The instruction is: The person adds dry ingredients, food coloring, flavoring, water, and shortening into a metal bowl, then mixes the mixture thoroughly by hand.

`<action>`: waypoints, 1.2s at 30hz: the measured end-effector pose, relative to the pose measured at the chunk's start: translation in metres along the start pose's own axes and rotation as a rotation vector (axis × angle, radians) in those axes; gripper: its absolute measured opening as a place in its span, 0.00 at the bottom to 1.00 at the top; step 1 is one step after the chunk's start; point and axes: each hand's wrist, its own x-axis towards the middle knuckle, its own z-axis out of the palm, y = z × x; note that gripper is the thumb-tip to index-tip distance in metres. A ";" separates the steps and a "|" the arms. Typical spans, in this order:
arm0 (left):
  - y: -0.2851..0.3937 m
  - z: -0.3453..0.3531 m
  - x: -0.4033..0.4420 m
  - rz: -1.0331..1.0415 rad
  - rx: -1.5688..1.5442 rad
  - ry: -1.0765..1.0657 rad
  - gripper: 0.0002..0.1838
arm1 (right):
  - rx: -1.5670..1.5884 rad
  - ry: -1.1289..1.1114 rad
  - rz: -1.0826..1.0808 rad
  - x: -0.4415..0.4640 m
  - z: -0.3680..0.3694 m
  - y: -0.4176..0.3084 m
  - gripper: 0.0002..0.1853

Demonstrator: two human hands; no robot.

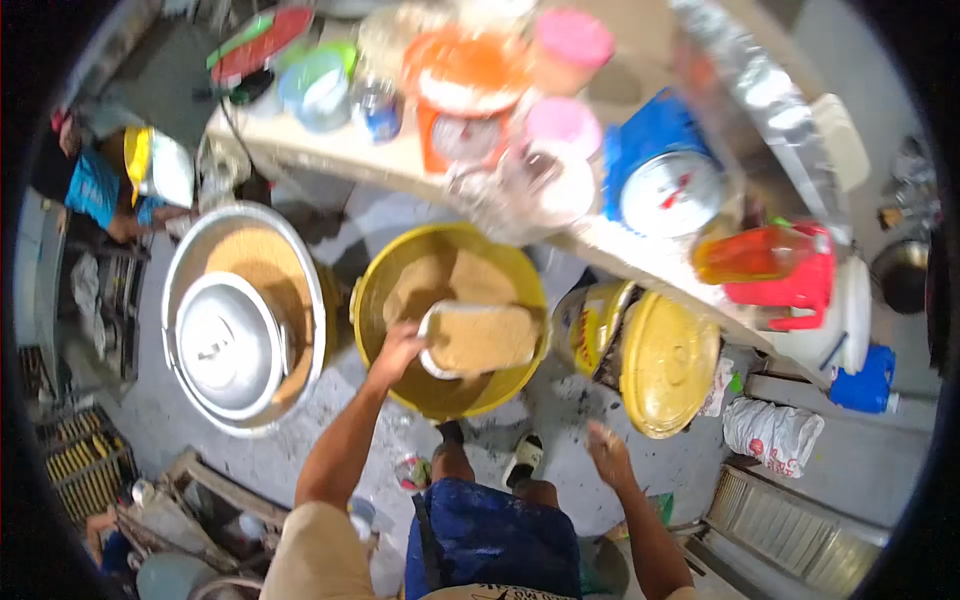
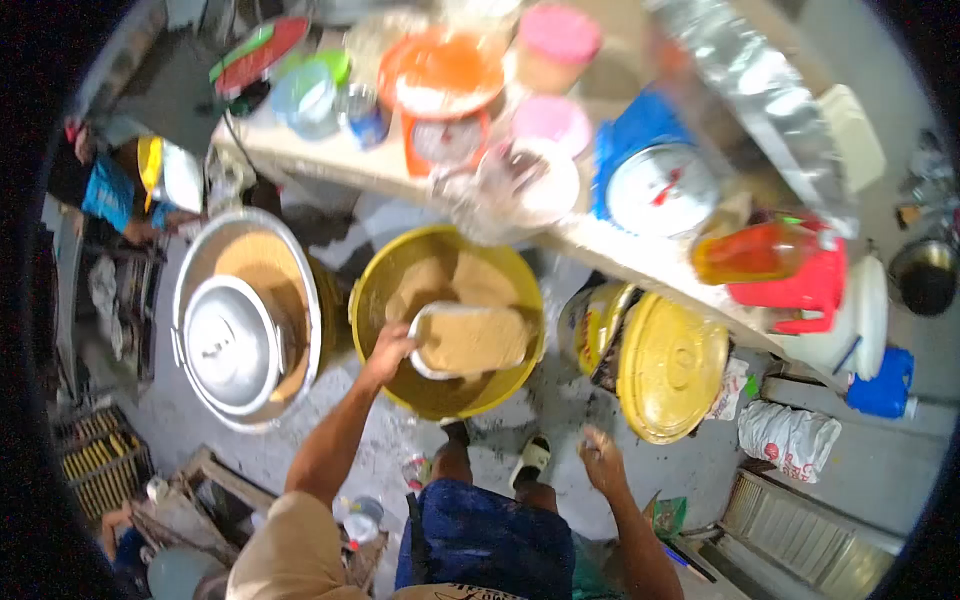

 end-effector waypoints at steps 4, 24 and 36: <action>0.156 -0.074 -0.046 -0.179 -0.487 0.177 0.09 | -0.058 -0.144 -0.042 -0.076 -0.040 0.018 0.26; 0.837 -0.060 -0.009 0.193 0.665 0.894 0.39 | 0.816 0.365 0.395 -0.205 -0.167 0.249 0.23; 0.872 0.041 0.034 0.247 0.853 0.860 0.39 | 1.133 0.343 0.619 -0.277 -0.060 0.358 0.23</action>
